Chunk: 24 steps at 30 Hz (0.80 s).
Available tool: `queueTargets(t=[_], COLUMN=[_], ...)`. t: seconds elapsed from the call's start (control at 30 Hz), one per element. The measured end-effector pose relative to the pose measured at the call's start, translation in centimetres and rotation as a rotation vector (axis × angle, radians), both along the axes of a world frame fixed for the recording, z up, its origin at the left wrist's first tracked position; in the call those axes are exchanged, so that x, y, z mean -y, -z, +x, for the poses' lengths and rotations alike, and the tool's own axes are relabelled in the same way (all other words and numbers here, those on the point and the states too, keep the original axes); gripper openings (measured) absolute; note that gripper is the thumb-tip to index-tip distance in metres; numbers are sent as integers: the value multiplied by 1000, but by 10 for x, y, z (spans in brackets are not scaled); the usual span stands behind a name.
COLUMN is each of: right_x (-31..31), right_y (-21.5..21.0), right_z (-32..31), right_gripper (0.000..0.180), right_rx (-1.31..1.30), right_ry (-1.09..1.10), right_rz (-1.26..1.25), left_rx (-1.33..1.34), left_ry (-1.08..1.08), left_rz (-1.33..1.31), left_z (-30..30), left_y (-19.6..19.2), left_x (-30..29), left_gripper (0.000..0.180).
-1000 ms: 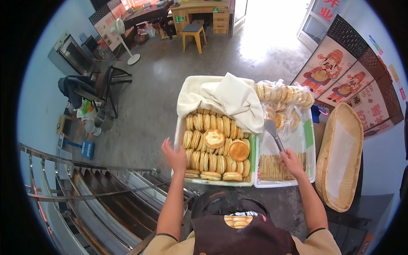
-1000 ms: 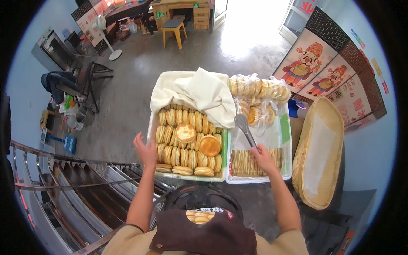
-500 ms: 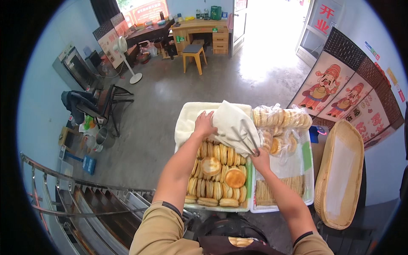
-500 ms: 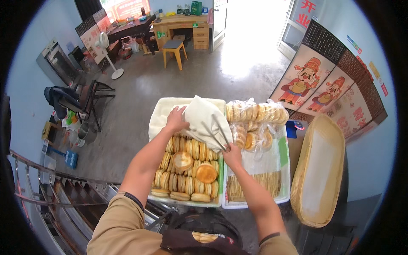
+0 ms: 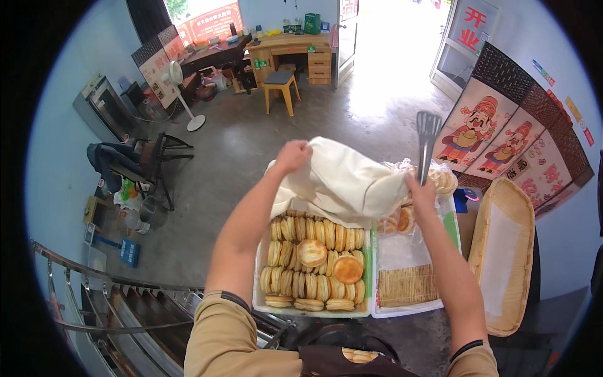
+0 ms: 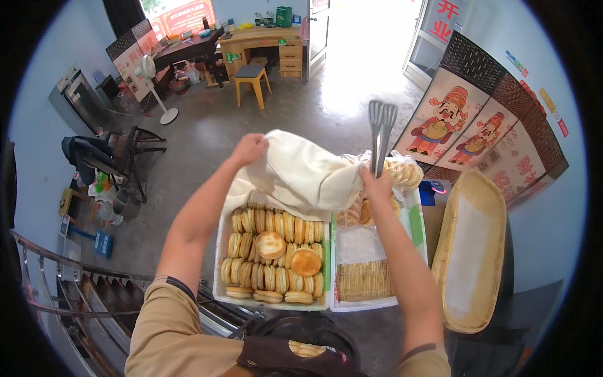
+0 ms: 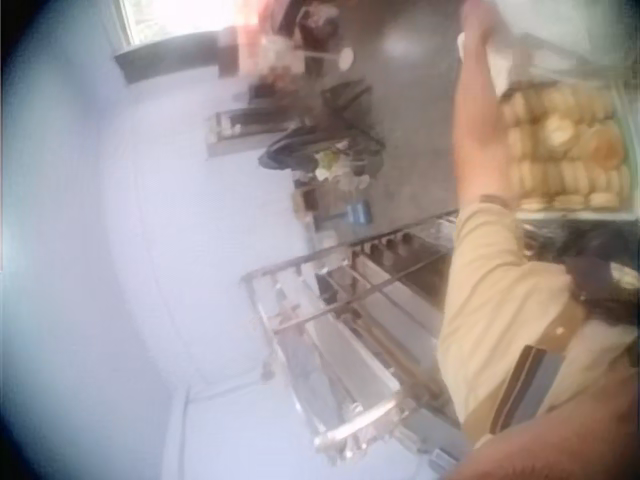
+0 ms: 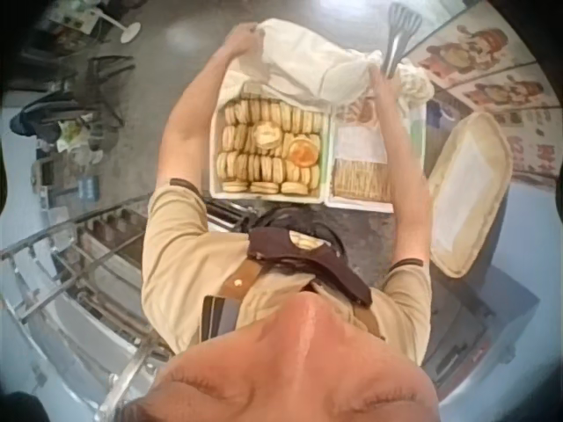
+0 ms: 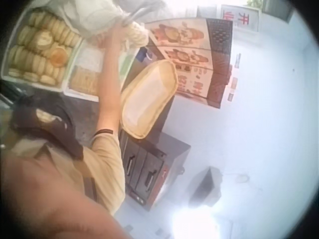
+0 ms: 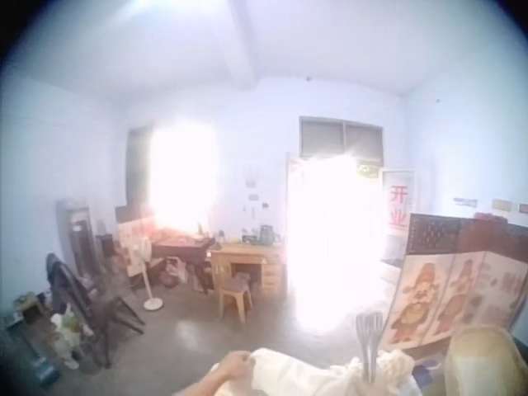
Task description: The person arranges round buns in a white tray using tongs, then covers the tray with a white cloth. The person also handles plastic-wrapped buns and places them in the tray. The task occurs in a small shop with a staircase and a desk visible in the background.
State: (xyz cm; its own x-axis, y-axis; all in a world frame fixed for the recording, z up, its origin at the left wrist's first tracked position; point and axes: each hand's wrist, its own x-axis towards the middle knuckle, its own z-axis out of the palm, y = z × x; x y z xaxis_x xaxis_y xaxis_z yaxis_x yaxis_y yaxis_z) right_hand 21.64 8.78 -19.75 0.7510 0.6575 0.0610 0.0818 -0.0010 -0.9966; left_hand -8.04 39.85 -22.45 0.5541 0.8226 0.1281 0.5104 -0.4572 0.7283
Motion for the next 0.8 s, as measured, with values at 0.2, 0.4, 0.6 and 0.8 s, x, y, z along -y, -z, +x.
queueTargets(t=[0.2,0.4,0.6,0.8], right_x=[-1,61,102,109], right_y=[-114,-136,-57,-27], right_z=[8,-23,-29,-51], right_gripper=[23,19,21,17], right_rx=[-344,-244,-384,-284], right_ry=[-148,-264,-303,-433], right_rz=[253,307,185,-57], left_rx=[267,377,488,1140], left_ry=[-56,-94,-329,-390], left_rz=[125,286,34,-574], left_z=[-52,-159,-193,-205], left_y=[-159,-197,-103,-89], left_x=[7,119,232,259], left_gripper=[31,26,27,30])
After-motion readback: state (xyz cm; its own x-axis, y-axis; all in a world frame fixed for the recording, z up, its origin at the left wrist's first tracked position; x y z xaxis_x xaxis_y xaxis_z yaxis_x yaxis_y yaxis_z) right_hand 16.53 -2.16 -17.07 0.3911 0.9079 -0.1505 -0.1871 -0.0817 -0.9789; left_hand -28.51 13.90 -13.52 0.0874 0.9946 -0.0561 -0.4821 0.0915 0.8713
